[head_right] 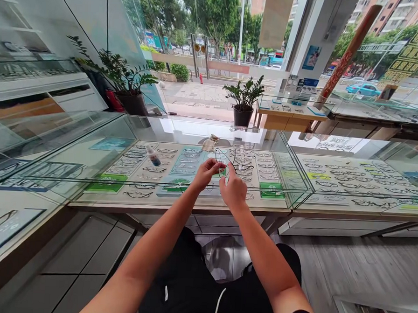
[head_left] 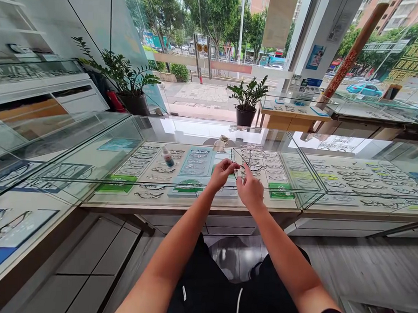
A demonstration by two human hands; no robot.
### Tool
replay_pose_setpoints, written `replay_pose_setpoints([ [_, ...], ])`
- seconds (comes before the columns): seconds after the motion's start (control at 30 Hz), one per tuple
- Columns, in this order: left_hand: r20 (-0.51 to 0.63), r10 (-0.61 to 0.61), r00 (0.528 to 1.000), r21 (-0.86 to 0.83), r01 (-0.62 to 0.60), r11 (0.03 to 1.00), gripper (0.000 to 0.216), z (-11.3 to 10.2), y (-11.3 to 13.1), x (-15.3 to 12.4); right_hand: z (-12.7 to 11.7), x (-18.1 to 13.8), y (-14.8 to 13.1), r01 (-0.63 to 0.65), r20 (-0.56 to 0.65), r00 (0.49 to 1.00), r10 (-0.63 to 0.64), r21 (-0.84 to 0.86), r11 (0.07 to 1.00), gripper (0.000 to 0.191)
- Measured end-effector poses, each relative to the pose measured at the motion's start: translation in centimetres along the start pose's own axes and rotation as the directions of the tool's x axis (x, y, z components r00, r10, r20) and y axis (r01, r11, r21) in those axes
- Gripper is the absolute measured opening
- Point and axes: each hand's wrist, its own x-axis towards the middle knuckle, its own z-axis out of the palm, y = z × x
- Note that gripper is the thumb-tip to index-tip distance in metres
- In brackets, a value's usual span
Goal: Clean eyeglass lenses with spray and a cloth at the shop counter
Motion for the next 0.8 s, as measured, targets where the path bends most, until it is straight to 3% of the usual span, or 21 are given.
replay_pose_setpoints([
  [0.23, -0.050, -0.001, 0.999, -0.039, -0.001, 0.999, 0.060, -0.4, 0.1, -0.2, -1.4, 0.7, -0.7, -0.092, -0.034, 0.995, 0.097, 0.120, 0.988, 0.076],
  [0.57, 0.110, 0.024, 0.994, 0.066, -0.032, 0.997, 0.053, 0.2, 0.2, -0.3, -4.9, 3.3, 2.1, -0.093, -0.160, 0.976, 0.149, 0.310, 0.946, 0.080],
  [0.67, 0.168, 0.022, 0.985, 0.102, -0.040, 0.994, 0.051, 0.2, 0.3, -0.4, -5.1, 3.6, 2.6, -0.027, -0.200, 0.975, 0.101, 0.344, 0.938, 0.082],
  [0.8, 0.147, 0.018, 0.989, 0.037, -0.023, 0.999, 0.052, -0.1, 0.4, -0.2, -4.0, 3.4, 2.8, 0.165, -0.222, 0.969, -0.111, 0.242, 0.956, 0.080],
])
